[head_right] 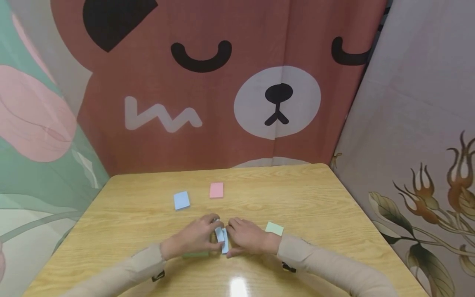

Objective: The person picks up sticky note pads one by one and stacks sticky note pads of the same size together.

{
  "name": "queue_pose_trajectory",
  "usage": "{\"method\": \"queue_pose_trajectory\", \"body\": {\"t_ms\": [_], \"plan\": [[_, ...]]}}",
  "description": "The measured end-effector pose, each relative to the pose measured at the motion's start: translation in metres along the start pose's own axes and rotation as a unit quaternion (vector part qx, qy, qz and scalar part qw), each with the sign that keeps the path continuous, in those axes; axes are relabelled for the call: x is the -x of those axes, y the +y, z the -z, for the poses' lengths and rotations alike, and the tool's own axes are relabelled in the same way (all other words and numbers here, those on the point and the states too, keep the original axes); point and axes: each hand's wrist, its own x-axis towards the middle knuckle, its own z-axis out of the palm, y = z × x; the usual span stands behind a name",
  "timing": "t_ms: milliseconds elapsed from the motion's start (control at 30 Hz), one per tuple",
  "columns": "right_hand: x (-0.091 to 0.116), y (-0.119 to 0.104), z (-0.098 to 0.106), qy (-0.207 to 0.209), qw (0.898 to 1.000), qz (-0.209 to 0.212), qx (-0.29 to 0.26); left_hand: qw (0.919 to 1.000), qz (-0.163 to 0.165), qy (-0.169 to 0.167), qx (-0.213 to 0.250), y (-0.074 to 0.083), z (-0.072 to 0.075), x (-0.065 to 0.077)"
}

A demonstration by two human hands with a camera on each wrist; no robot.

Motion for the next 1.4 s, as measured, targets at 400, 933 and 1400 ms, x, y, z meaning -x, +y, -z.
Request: {"method": "queue_pose_trajectory", "body": {"t_ms": [400,933,1400], "plan": [[-0.0005,-0.0012,-0.0006,-0.006,1.0,0.006,-0.005,0.9986,0.024,-0.045,-0.008,0.0051,-0.0112,-0.0016],[-0.0001,-0.0026,0.0059,-0.005,1.0,-0.002,-0.012,0.9956,0.038,-0.071,0.048,0.0056,-0.0085,-0.0038],[-0.0002,-0.0001,0.0003,0.0,1.0,-0.003,-0.004,0.994,0.027,-0.077,0.073,0.007,-0.0095,-0.0015]]}}
